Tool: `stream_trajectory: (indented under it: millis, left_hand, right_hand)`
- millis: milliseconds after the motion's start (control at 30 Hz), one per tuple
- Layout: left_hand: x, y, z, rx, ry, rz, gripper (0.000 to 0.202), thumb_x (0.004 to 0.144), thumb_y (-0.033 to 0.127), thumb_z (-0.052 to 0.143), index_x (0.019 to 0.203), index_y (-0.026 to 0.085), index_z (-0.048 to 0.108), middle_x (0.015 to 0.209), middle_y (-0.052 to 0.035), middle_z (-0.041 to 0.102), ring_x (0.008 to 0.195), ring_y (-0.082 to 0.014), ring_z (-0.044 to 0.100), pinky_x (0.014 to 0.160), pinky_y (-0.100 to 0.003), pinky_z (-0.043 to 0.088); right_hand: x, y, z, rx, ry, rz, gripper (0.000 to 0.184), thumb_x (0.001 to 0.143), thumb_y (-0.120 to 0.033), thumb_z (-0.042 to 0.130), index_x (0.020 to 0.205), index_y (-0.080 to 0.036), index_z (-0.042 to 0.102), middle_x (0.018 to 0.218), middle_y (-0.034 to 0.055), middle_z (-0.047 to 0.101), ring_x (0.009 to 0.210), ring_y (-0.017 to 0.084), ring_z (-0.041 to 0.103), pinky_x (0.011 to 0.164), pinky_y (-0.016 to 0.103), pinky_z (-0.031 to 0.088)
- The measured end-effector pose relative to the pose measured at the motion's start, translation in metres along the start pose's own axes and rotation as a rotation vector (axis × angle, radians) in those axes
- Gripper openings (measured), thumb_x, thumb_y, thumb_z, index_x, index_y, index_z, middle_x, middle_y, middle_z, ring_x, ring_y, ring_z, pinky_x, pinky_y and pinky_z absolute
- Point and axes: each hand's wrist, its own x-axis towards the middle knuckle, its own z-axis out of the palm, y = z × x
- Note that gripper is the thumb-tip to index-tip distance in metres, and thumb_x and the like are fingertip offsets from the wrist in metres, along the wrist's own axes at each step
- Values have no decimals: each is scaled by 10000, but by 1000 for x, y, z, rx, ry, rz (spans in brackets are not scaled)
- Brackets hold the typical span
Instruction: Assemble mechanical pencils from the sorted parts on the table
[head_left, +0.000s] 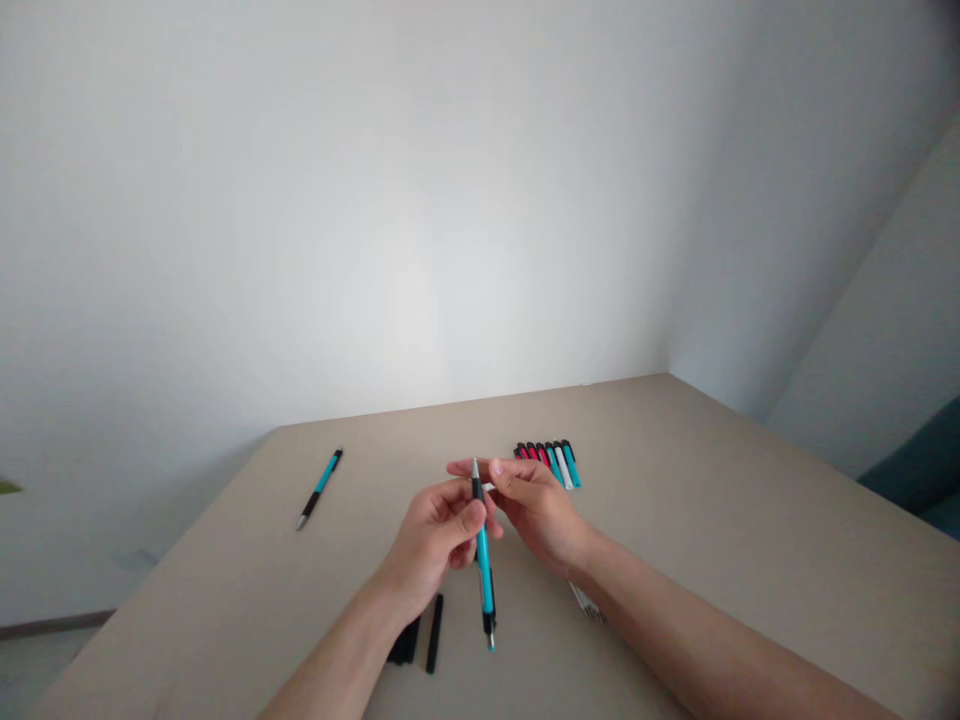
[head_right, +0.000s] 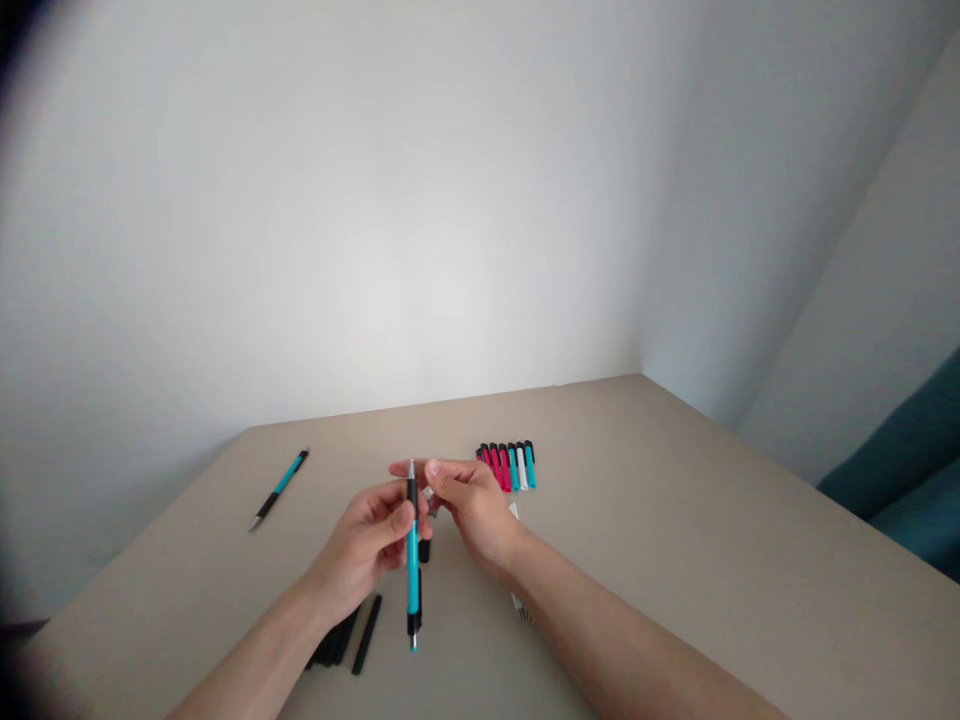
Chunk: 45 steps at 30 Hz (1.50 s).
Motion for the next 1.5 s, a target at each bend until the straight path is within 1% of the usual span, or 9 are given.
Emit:
stream_trajectory:
  millis: [67, 133, 267, 333, 500, 667, 867, 1100, 1500]
  left_hand:
    - [1, 4, -3, -118, 87, 63, 324, 694, 403, 764, 766, 121, 621, 625, -4, 592, 431, -29, 398, 379, -140, 236]
    - [3, 8, -7, -231, 189, 135, 296, 688, 365, 774, 821, 135, 642, 671, 3, 603, 443, -28, 420, 379, -131, 264]
    - [7, 11, -17, -343, 351, 222, 377, 643, 316, 807, 940, 139, 658, 688, 18, 595, 424, -19, 399, 351, -126, 282]
    - [8, 10, -18, -346, 369, 224, 414, 651, 310, 802, 997, 141, 649, 671, 21, 586, 428, -23, 407, 350, -123, 288]
    - [5, 6, -13, -286, 262, 115, 356, 721, 350, 747, 995, 149, 639, 621, 34, 567, 377, -19, 379, 347, -136, 287]
    - [2, 3, -11, -218, 151, 76, 293, 763, 361, 711, 937, 135, 646, 620, 23, 574, 365, -12, 375, 349, -136, 252]
    - [1, 4, -11, -199, 103, 77, 276, 758, 359, 713, 899, 128, 653, 611, 20, 574, 373, -12, 382, 368, -141, 262]
    - [1, 3, -10, -186, 96, 65, 291, 743, 369, 724, 883, 122, 656, 607, 22, 565, 370, -10, 369, 369, -146, 244]
    - [1, 4, -12, -207, 136, 73, 286, 761, 358, 710, 919, 130, 642, 606, 30, 556, 377, -7, 358, 367, -134, 240]
  right_hand:
    - [-1, 0, 0, -78, 40, -51, 419, 839, -424, 616, 1176, -174, 628, 912, 72, 662, 666, 124, 542, 673, 296, 445]
    - [-4, -2, 1, -199, 18, -97, 513, 830, -405, 631, 1301, -233, 522, 1025, 70, 626, 763, 139, 539, 701, 296, 434]
    - [-15, -6, 6, -658, -213, -276, 649, 772, -369, 695, 1358, -241, 448, 908, 30, 596, 698, 133, 492, 655, 273, 419]
    - [-19, -7, 10, -875, -325, -349, 628, 758, -325, 706, 1333, -231, 473, 908, 31, 611, 699, 139, 497, 675, 274, 422]
    - [-22, -8, 15, -1163, -492, -406, 290, 783, -236, 654, 1071, -207, 648, 808, 33, 636, 730, 162, 557, 692, 258, 424]
    - [-21, -5, 15, -1191, -536, -408, 183, 793, -190, 616, 961, -199, 686, 775, 21, 654, 722, 146, 590, 699, 229, 442]
    - [-19, -1, 14, -1187, -540, -456, 164, 798, -169, 586, 904, -195, 708, 661, -4, 628, 634, 125, 568, 666, 213, 437]
    - [-19, 0, 15, -1189, -532, -445, 170, 770, -139, 576, 856, -193, 712, 597, -21, 584, 577, 112, 539, 607, 196, 423]
    - [-22, -5, 16, -1227, -535, -414, 274, 719, -82, 542, 933, -210, 658, 703, -11, 610, 625, 119, 547, 667, 196, 446]
